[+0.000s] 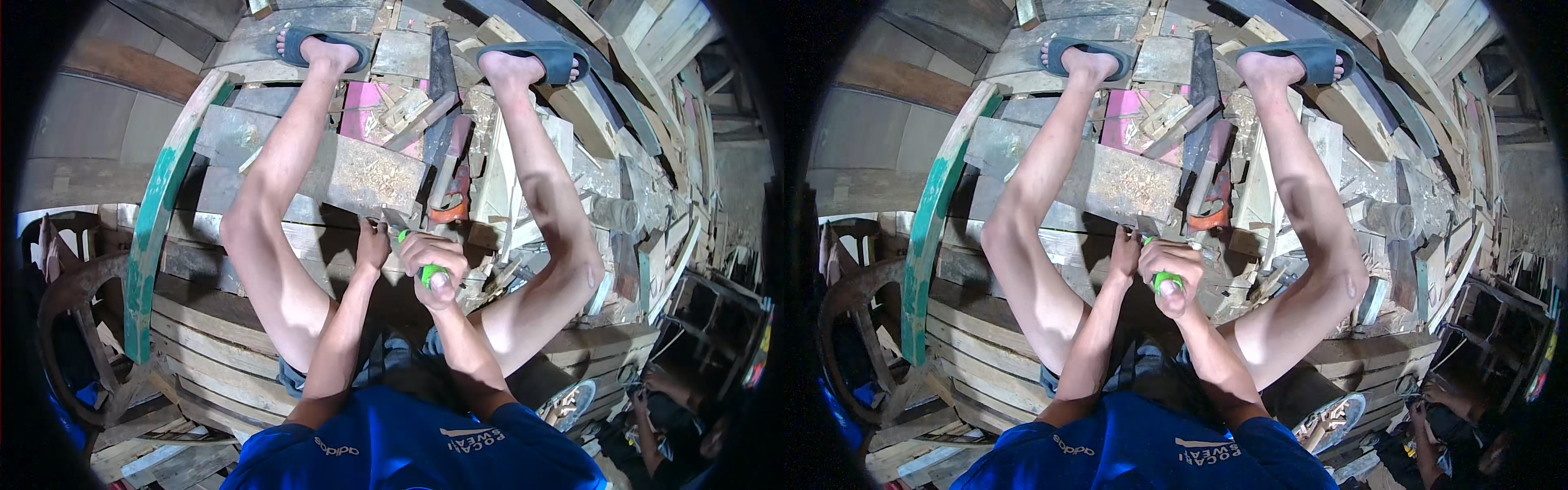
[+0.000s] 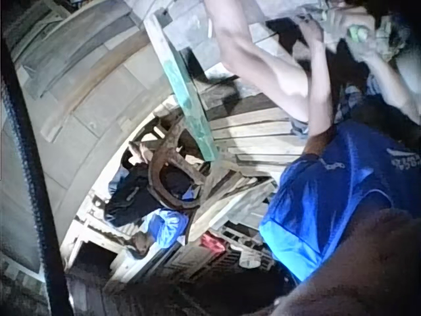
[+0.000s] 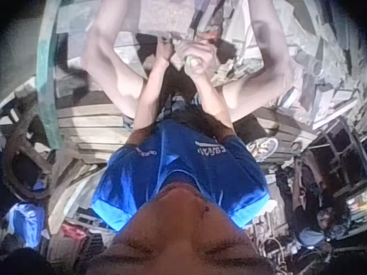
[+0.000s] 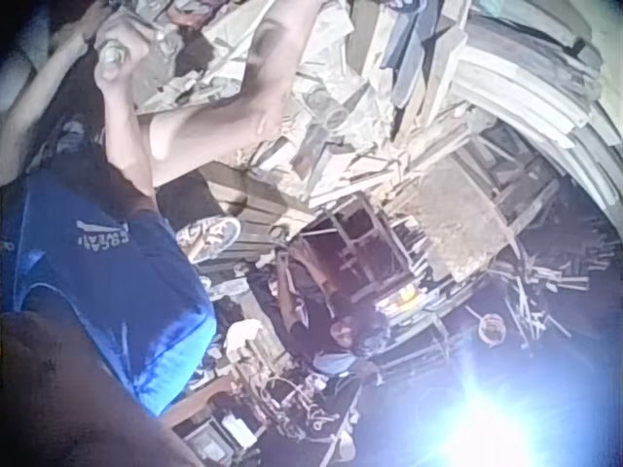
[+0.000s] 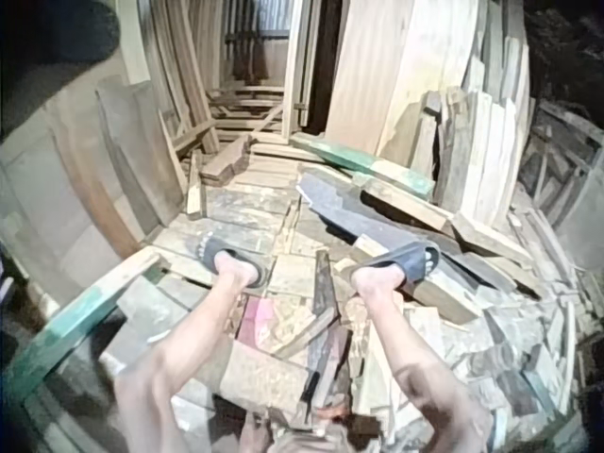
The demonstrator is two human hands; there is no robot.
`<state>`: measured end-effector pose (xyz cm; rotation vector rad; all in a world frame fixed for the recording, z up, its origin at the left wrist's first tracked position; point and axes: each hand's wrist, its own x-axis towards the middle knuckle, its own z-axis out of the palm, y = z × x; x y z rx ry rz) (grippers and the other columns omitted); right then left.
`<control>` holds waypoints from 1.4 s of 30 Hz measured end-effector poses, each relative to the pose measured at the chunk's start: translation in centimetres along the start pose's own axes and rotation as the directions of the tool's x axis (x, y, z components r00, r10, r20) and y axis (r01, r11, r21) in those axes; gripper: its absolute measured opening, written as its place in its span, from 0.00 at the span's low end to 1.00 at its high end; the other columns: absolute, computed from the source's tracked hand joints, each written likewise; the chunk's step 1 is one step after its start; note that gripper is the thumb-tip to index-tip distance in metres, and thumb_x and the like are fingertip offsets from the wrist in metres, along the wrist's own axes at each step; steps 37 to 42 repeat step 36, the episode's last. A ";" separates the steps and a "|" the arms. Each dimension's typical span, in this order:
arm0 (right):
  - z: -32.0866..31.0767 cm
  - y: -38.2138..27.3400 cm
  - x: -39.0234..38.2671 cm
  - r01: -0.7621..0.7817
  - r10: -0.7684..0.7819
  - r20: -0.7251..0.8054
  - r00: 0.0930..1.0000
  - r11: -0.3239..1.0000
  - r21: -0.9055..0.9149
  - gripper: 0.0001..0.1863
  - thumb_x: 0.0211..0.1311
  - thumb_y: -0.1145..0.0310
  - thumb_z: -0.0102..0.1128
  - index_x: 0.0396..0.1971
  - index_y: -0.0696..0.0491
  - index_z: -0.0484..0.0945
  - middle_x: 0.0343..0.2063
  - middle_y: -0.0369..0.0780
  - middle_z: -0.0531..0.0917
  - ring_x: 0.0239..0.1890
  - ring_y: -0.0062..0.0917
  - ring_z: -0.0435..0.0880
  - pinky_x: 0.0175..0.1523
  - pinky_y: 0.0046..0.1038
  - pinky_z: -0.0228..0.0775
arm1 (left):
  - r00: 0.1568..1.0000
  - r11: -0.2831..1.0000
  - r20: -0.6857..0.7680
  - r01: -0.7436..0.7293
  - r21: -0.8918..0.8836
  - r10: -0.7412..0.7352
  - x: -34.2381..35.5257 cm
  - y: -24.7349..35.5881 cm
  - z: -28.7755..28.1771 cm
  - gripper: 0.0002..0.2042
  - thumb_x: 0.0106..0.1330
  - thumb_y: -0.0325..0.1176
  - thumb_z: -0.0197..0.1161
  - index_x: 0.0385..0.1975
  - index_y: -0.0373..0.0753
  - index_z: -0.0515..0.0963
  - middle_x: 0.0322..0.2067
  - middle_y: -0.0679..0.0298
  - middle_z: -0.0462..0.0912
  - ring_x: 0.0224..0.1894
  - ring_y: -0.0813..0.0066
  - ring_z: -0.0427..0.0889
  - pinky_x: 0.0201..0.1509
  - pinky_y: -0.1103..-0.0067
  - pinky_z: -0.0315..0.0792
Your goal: The person shapes a small wooden piece by whittling and carving it with a knife.
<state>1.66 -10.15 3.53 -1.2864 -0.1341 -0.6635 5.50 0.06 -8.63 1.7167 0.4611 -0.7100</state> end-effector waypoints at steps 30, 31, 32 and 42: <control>1.4 -1.3 -0.7 0.007 0.006 0.220 0.976 0.998 -0.058 0.34 0.62 0.43 0.46 0.09 0.60 0.67 0.11 0.41 0.72 0.15 0.33 0.73 0.26 0.32 0.67 | 0.982 0.977 0.073 -0.180 0.111 0.173 -0.9 -0.4 -0.6 0.14 0.59 0.27 0.48 0.40 0.24 0.72 0.34 0.44 0.80 0.37 0.57 0.80 0.42 0.69 0.71; 1.6 -1.8 -0.7 0.003 0.009 0.221 0.975 0.998 -0.055 0.34 0.62 0.43 0.46 0.09 0.60 0.67 0.11 0.41 0.72 0.15 0.33 0.73 0.26 0.32 0.67 | 0.979 0.972 0.072 -0.201 0.124 0.193 -2.4 1.2 -1.2 0.14 0.57 0.27 0.49 0.38 0.24 0.72 0.34 0.44 0.80 0.38 0.57 0.81 0.42 0.69 0.71; 1.8 -2.2 -0.6 0.013 -0.001 0.250 0.968 0.999 -0.047 0.34 0.62 0.43 0.46 0.09 0.60 0.67 0.11 0.41 0.72 0.15 0.33 0.73 0.25 0.32 0.67 | 0.977 0.971 0.075 -0.206 0.120 0.198 -2.7 1.3 -1.5 0.12 0.54 0.26 0.50 0.35 0.24 0.72 0.32 0.43 0.80 0.39 0.57 0.81 0.42 0.68 0.71; 1.5 -0.3 -1.0 0.000 0.019 0.247 0.969 0.997 -0.078 0.35 0.63 0.42 0.44 0.09 0.59 0.67 0.11 0.40 0.72 0.15 0.32 0.74 0.25 0.31 0.66 | 0.985 0.980 0.078 -0.163 0.118 0.154 -0.9 0.1 -0.8 0.12 0.53 0.26 0.52 0.35 0.24 0.72 0.33 0.41 0.80 0.39 0.54 0.81 0.42 0.68 0.71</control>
